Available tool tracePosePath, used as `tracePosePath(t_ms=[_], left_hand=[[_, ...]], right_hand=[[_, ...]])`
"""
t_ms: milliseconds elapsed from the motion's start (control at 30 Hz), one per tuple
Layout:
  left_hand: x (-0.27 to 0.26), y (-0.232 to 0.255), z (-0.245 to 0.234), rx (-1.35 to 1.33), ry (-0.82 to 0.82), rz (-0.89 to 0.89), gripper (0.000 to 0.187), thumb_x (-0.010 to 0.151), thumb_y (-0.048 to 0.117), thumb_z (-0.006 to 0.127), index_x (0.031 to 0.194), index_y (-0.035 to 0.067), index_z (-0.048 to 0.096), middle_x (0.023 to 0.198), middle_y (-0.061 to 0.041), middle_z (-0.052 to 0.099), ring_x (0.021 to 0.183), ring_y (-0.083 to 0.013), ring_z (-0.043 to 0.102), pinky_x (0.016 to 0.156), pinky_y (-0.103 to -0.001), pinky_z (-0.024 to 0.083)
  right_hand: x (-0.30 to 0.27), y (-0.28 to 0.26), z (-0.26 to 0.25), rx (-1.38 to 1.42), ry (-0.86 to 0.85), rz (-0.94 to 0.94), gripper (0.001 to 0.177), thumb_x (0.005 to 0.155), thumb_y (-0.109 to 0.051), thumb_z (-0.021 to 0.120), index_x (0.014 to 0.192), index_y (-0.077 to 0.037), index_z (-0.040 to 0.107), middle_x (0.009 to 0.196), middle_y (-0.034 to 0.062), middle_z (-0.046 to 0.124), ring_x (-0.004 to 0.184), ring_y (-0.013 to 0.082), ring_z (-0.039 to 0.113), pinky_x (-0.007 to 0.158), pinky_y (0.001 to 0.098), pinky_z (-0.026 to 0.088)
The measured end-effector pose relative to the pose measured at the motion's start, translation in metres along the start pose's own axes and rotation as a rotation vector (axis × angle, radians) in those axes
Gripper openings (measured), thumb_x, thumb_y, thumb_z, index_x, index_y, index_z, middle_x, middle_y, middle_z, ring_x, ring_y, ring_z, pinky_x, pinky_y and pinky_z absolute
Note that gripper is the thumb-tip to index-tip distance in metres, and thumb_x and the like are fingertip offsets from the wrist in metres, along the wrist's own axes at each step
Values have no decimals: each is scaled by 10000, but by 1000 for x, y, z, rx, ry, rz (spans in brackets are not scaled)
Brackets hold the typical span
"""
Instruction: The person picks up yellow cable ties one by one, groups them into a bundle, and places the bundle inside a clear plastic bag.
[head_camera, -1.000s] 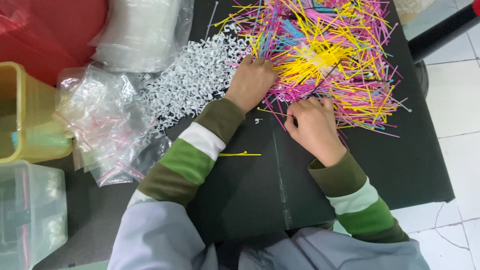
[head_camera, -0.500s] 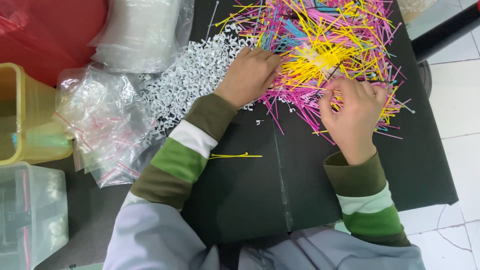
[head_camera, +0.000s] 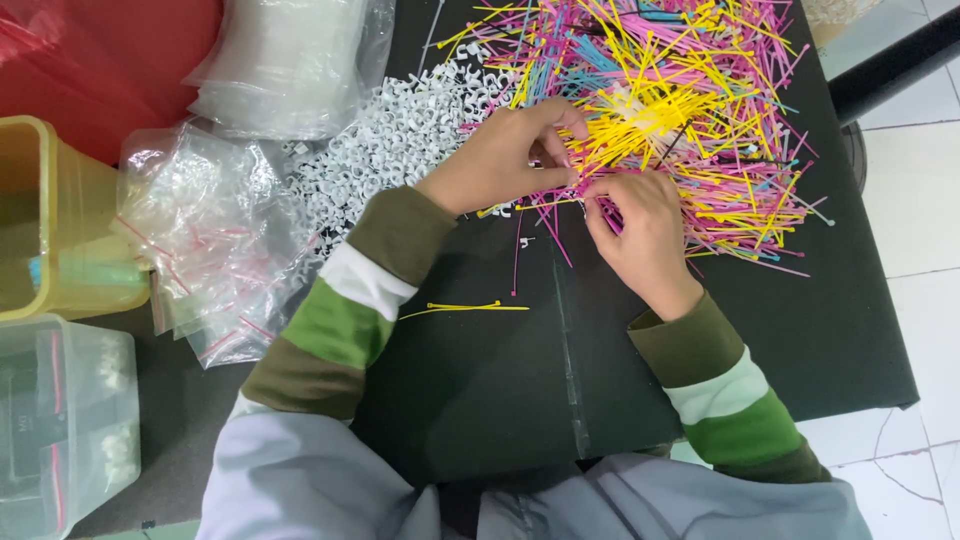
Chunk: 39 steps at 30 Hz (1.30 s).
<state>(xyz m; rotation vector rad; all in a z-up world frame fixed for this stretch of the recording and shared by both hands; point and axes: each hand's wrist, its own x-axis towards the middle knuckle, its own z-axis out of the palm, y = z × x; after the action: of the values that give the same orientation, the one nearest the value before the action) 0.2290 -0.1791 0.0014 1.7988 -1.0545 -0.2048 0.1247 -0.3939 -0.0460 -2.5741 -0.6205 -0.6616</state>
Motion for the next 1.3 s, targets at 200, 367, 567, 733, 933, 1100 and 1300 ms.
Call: tracePosePath(t_ms=[200, 367, 567, 733, 933, 1100, 1300], left_hand=[[-10, 1, -13, 107, 55, 21, 319, 839, 80, 839, 1047, 120, 600, 781, -16, 708, 706, -116, 693, 678, -263, 550], [-14, -3, -16, 406, 19, -111, 236, 803, -20, 737, 999, 72, 643, 709, -77, 721, 718, -239, 723, 647, -391, 535], [-24, 8, -33, 876, 65, -83, 292, 747, -69, 673, 1009, 55, 638, 726, -148, 656, 667, -404, 649, 570, -536, 489], [-47, 32, -35, 1222, 171, 10, 292, 655, -82, 554, 821, 157, 570, 557, -17, 576, 490, -264, 589, 484, -404, 439], [-105, 80, -9, 542, 13, -114, 321, 777, 89, 814, 1017, 18, 613, 692, -203, 708, 679, -449, 714, 623, -550, 550], [-154, 52, 36, 736, 22, 8, 240, 820, 222, 817, 939, 110, 640, 619, -73, 674, 617, -269, 714, 649, -367, 539], [-180, 25, 63, 939, 79, 241, 147, 904, 180, 744, 831, 111, 637, 679, -66, 674, 665, -220, 651, 660, -315, 456]], right_hand=[[-3, 12, 9, -150, 10, 36, 33, 1025, -119, 687, 1031, -105, 717, 987, 22, 753, 904, 238, 681, 891, 426, 392], [-7, 17, 13, -184, 98, 106, 84, 1043, -149, 745, 1084, -77, 756, 917, 41, 767, 802, 195, 709, 879, 445, 398], [-7, 18, 4, -148, 115, 125, 97, 1030, -146, 762, 1084, -66, 773, 874, 33, 746, 750, 175, 665, 812, 425, 370], [-2, 5, -18, -123, 142, -5, 70, 994, -84, 707, 931, -99, 732, 927, -9, 751, 838, 201, 652, 933, 415, 336], [-6, -28, -25, 173, 152, -26, 168, 889, -15, 734, 954, -156, 670, 962, -17, 706, 962, 264, 661, 926, 378, 381], [-10, -69, -3, 229, 48, -6, 164, 854, -64, 756, 923, -209, 723, 891, -71, 720, 903, 205, 692, 866, 349, 439], [-22, -95, 23, 230, -113, -69, 93, 868, -96, 772, 929, -161, 748, 884, -37, 741, 872, 180, 697, 870, 344, 434]])
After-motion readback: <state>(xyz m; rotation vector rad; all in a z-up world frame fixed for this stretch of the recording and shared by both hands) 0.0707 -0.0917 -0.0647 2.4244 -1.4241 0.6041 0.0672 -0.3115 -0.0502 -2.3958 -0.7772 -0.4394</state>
